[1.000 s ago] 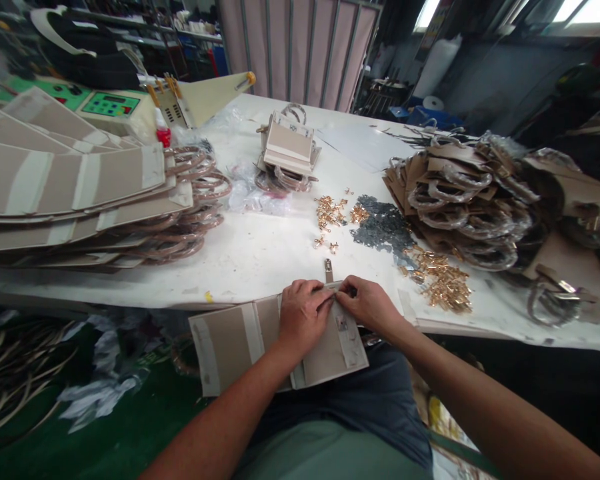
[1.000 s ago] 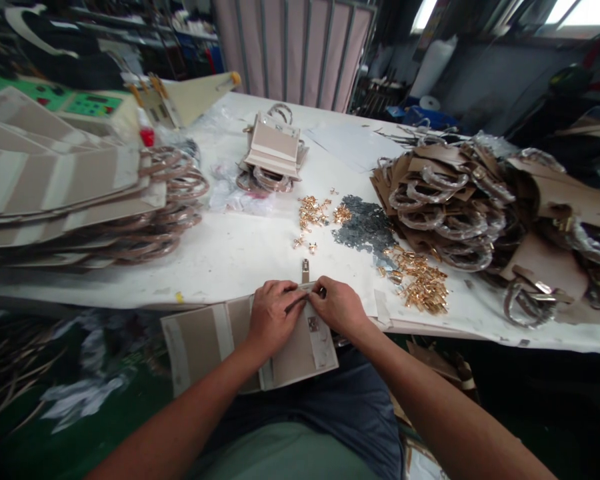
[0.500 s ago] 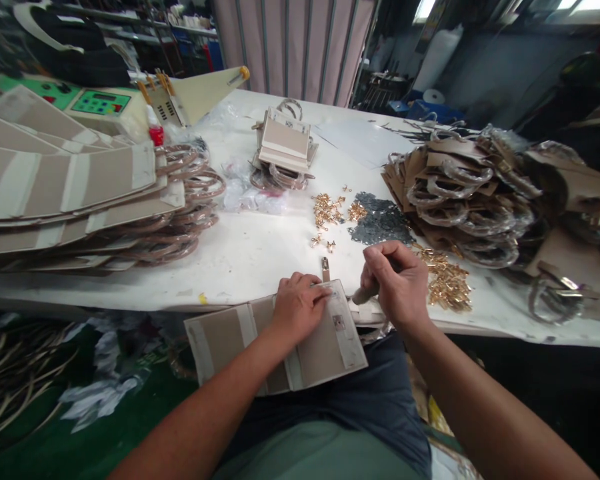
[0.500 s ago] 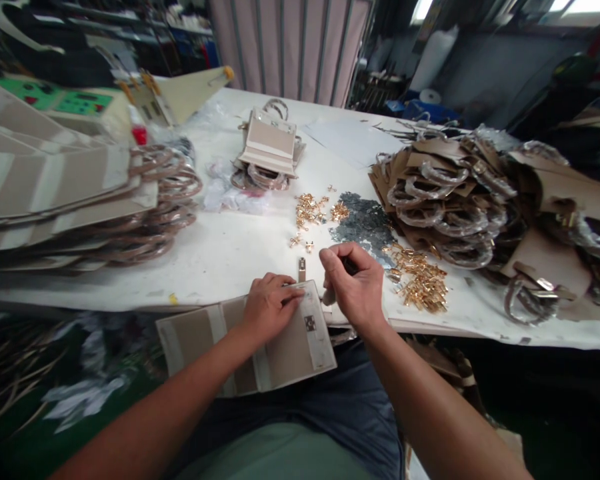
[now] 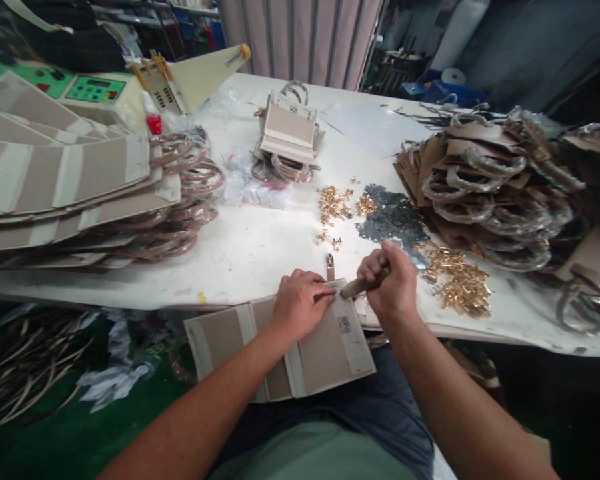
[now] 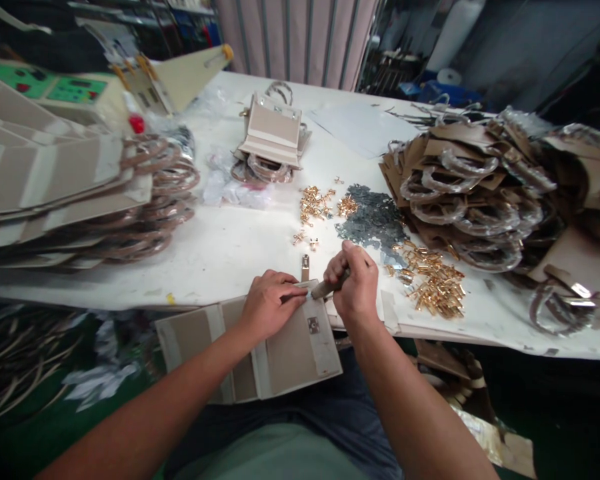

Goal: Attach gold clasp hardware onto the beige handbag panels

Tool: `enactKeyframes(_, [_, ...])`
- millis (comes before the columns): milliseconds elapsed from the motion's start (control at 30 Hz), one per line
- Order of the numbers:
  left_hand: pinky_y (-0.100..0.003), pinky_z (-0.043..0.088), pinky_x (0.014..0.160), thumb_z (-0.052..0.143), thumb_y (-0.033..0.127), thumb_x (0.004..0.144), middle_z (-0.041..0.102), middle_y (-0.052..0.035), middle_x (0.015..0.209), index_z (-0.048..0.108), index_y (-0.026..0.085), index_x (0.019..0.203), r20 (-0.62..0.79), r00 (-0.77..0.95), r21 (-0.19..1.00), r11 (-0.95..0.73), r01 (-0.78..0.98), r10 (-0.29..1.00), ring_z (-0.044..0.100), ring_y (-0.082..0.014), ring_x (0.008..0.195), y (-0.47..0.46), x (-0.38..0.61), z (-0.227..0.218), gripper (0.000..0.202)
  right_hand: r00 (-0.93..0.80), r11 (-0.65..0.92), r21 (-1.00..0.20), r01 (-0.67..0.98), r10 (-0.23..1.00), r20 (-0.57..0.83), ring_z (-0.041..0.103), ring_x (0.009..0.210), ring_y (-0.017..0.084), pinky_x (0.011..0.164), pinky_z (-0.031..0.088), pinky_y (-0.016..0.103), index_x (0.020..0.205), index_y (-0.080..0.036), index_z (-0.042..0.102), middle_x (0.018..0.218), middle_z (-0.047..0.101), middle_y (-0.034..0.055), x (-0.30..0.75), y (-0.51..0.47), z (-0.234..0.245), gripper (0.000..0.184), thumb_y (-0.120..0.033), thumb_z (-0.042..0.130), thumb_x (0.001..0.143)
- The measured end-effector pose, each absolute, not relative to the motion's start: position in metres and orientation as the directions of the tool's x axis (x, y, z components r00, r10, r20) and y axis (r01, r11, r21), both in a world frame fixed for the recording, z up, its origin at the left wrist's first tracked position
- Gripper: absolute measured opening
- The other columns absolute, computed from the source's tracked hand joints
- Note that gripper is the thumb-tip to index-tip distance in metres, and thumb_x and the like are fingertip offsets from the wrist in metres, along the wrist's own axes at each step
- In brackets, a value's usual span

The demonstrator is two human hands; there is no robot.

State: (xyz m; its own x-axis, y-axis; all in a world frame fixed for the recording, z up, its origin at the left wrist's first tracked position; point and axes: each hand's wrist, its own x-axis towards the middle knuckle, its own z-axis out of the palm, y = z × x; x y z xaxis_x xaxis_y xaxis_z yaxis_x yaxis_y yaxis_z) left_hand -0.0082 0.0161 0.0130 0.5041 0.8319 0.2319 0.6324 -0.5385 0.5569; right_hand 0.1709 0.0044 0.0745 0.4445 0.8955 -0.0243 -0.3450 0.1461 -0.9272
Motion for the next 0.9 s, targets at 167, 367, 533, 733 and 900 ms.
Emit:
enactKeyframes(167, [-0.046, 0.046, 0.088, 0.081, 0.032, 0.092, 0.079, 0.0003, 0.11, 0.084, 0.035, 0.101, 0.228, 0.49, 0.583, -0.521, 0.624, 0.842, 0.064, -0.0259, 0.105, 0.017, -0.007, 0.012, 0.01, 0.438, 0.147, -0.877, -0.457, 0.896, -0.078, 0.029, 0.041, 0.008, 0.041, 0.031, 0.024, 0.065, -0.025, 0.035, 0.053, 0.028, -0.0102, 0.172, 0.015, 0.071, 0.046, -0.044, 0.072, 0.086])
enactKeyframes(367, [-0.044, 0.046, 0.091, 0.08, 0.032, 0.092, 0.079, -0.0005, 0.11, 0.082, 0.031, 0.101, 0.164, 0.497, 0.599, -0.487, 0.636, 0.852, 0.064, -0.0258, 0.107, 0.016, -0.006, 0.02, 0.009, 0.381, 0.178, -0.923, -0.342, 0.924, 0.037, 0.03, 0.041, 0.009, 0.04, 0.026, 0.025, 0.064, -0.025, 0.036, 0.052, 0.032, -0.0094, 0.155, 0.011, 0.068, 0.046, -0.041, 0.069, 0.091])
enactKeyframes(533, [-0.039, 0.048, 0.09, 0.079, 0.033, 0.089, 0.078, -0.003, 0.105, 0.079, 0.028, 0.111, 0.093, 0.462, 0.577, -0.426, 0.697, 0.882, 0.066, -0.0278, 0.106, 0.021, -0.008, 0.027, 0.022, 0.209, 0.162, -0.986, 0.048, 0.963, 0.168, 0.042, 0.049, 0.013, 0.052, 0.037, 0.03, 0.057, -0.024, 0.047, 0.05, 0.046, -0.0046, 0.14, 0.005, 0.073, 0.047, -0.041, 0.069, 0.095])
enactKeyframes(733, [-0.033, 0.047, 0.071, 0.065, 0.049, 0.094, 0.08, -0.0063, 0.097, 0.08, 0.025, 0.102, -0.203, 0.515, 0.511, -0.359, 0.781, 0.833, 0.072, -0.027, 0.089, 0.039, -0.01, 0.05, 0.03, 0.172, 0.175, -0.983, 0.058, 0.968, 0.183, 0.043, 0.047, 0.013, 0.051, 0.036, 0.031, 0.057, -0.024, 0.048, 0.047, 0.049, -0.0044, 0.143, 0.003, 0.073, 0.047, -0.039, 0.065, 0.098])
enactKeyframes(900, [-0.03, 0.041, 0.063, 0.064, 0.049, 0.092, 0.077, -0.0053, 0.079, 0.081, 0.022, 0.082, -0.341, 0.509, 0.499, -0.307, 0.81, 0.79, 0.069, -0.022, 0.074, 0.056, -0.004, 0.058, 0.033, 0.204, 0.199, -0.98, 0.002, 0.959, 0.195, 0.042, 0.042, 0.013, 0.047, 0.034, 0.03, 0.057, -0.025, 0.046, 0.045, 0.048, -0.0049, 0.146, 0.005, 0.074, 0.048, -0.039, 0.067, 0.097])
